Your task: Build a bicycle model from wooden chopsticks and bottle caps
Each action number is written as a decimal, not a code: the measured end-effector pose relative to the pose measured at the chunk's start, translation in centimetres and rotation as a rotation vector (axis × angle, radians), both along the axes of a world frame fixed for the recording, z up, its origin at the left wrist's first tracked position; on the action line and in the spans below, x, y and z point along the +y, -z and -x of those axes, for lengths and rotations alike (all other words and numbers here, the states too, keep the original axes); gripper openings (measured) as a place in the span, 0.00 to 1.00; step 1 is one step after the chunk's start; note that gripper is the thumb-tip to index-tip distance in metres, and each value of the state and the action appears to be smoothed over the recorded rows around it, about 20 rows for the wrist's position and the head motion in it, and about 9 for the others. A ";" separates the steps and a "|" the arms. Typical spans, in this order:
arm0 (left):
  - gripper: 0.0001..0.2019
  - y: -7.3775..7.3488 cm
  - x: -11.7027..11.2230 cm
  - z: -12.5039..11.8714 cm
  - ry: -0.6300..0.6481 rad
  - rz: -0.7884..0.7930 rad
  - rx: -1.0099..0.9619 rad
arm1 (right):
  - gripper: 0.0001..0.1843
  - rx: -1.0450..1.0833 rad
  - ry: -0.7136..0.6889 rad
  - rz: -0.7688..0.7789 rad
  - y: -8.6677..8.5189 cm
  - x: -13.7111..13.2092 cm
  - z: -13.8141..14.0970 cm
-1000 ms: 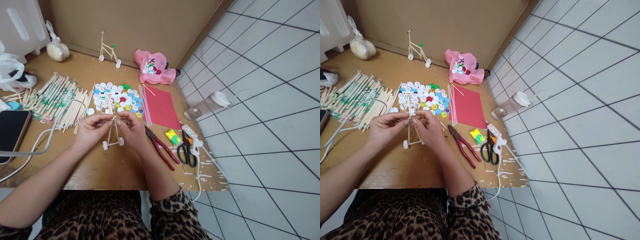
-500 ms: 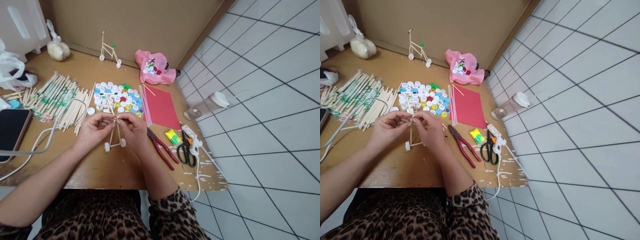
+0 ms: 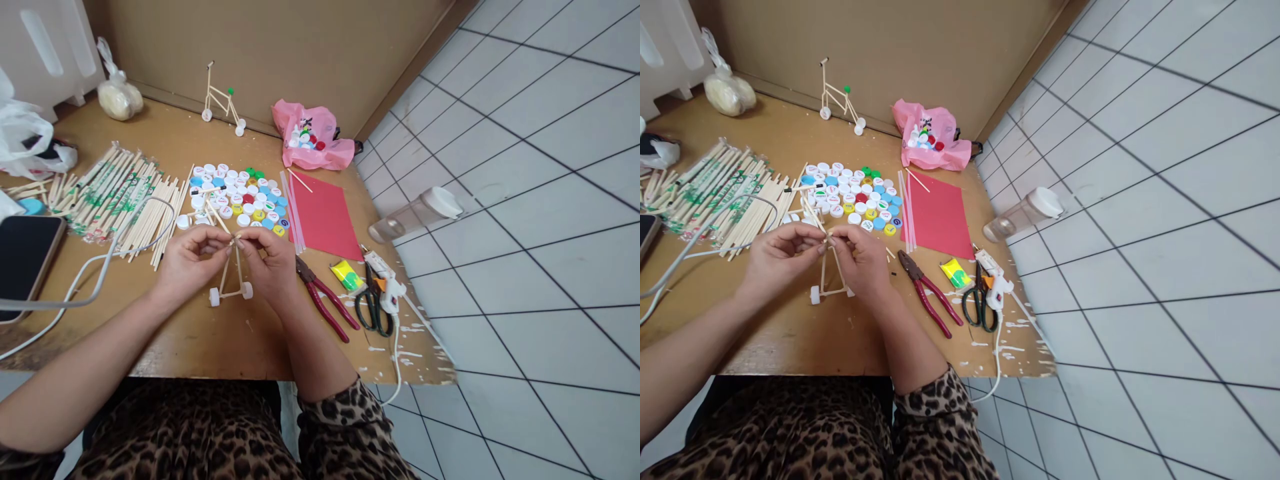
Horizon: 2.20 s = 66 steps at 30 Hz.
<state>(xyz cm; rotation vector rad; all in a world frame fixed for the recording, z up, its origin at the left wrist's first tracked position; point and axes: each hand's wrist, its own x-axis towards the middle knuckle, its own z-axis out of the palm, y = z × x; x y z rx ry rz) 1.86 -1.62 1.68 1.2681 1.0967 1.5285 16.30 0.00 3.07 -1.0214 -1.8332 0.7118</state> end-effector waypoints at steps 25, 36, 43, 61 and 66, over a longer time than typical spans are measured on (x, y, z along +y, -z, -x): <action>0.05 -0.2 -0.6 -0.6 -0.071 0.135 0.046 | 0.07 -0.072 0.015 -0.085 -0.5 0.1 -0.1; 0.08 -0.2 -0.5 -0.4 -0.038 0.168 0.012 | 0.07 -0.065 0.020 -0.059 -0.1 0.1 0.0; 0.07 -1.3 -0.2 0.8 -0.121 0.163 0.027 | 0.06 -0.044 0.034 -0.041 0.0 0.1 0.2; 0.05 -1.3 0.5 2.5 -0.267 0.089 0.030 | 0.04 -0.017 0.035 -0.056 -0.1 0.0 0.3; 0.05 -1.3 0.4 2.3 -0.254 0.103 0.035 | 0.05 0.017 0.047 -0.020 -0.6 -0.2 0.1</action>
